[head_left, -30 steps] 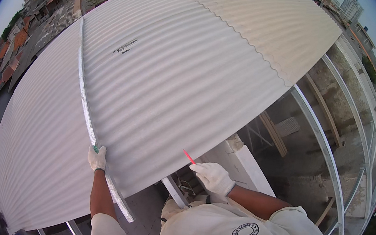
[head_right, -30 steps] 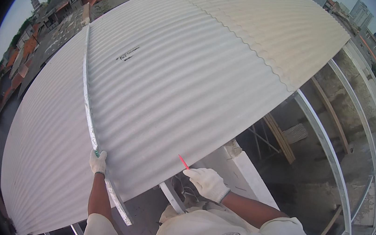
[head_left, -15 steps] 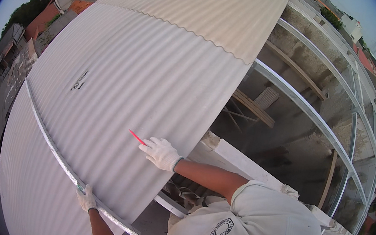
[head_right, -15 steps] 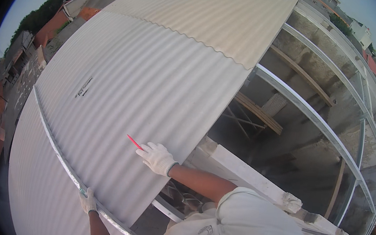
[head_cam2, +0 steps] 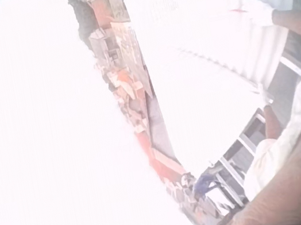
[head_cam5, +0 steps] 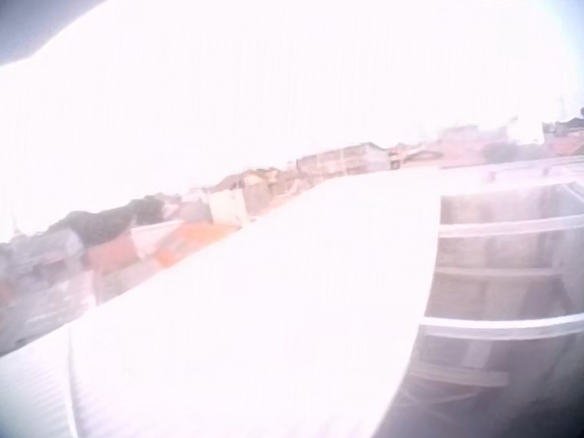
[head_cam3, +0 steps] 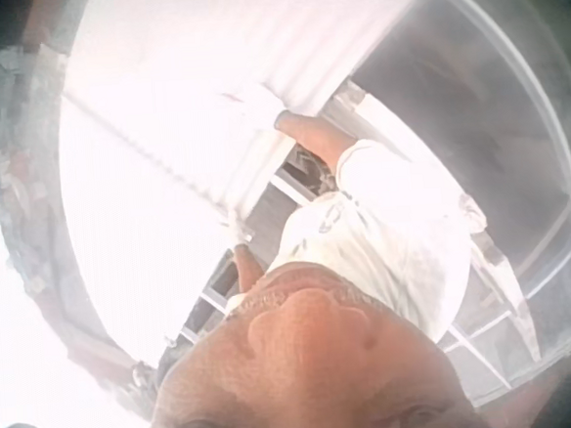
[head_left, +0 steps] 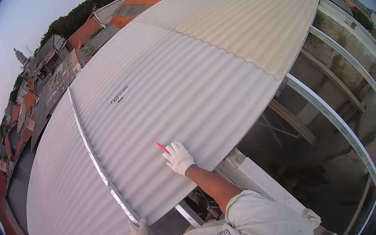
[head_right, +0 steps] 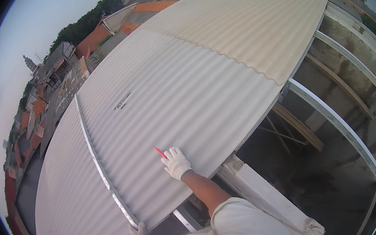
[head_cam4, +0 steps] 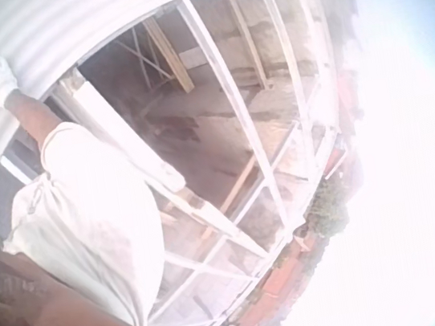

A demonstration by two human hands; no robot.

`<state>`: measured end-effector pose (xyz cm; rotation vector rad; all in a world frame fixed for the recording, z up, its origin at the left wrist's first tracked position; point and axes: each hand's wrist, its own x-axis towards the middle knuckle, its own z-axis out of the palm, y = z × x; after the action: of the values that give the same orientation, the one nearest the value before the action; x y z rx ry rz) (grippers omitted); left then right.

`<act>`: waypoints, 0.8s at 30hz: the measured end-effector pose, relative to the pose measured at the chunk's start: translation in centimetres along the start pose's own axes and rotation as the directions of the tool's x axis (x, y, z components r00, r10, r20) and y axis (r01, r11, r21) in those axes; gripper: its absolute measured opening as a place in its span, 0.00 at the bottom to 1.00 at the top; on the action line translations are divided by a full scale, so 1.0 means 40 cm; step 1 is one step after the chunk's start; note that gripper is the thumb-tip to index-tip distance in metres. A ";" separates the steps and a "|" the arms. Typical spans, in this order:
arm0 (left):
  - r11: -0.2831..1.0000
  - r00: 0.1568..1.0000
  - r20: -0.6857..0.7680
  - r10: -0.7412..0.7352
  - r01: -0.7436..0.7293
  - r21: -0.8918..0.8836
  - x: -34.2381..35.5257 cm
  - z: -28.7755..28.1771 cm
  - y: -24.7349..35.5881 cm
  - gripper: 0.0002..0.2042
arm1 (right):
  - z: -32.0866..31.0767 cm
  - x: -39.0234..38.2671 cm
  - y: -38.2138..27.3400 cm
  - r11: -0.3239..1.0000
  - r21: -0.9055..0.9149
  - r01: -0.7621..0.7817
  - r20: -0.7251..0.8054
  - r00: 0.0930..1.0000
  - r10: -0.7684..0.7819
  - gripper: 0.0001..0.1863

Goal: The person positions a large corrugated roof sheet onto a metal roof frame, aligns it with existing sheets, and uses a straightedge and marker to draw a cutting line. The person then moves along the roof structure to prepare for the next step.

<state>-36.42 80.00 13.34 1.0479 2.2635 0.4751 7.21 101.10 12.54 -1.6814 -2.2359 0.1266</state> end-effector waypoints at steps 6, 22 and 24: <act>0.998 1.000 -0.019 0.017 -0.016 0.067 -0.004 -0.015 0.030 0.60 | -0.022 -0.048 0.020 0.999 0.006 0.036 -0.079 0.996 -0.035 0.32; 0.846 0.915 0.020 0.403 -0.380 0.373 0.129 0.328 0.618 0.29 | -0.089 -0.341 0.060 0.992 0.117 -0.053 -0.131 0.989 0.068 0.36; 0.814 0.904 0.016 0.427 -0.392 0.429 0.142 0.335 0.643 0.23 | -0.132 -0.416 0.073 0.981 0.172 -0.092 -0.129 0.985 0.115 0.36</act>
<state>-16.14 101.45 14.95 1.7928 2.2615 0.1918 15.61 85.52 13.13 -1.6643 -1.9803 0.2092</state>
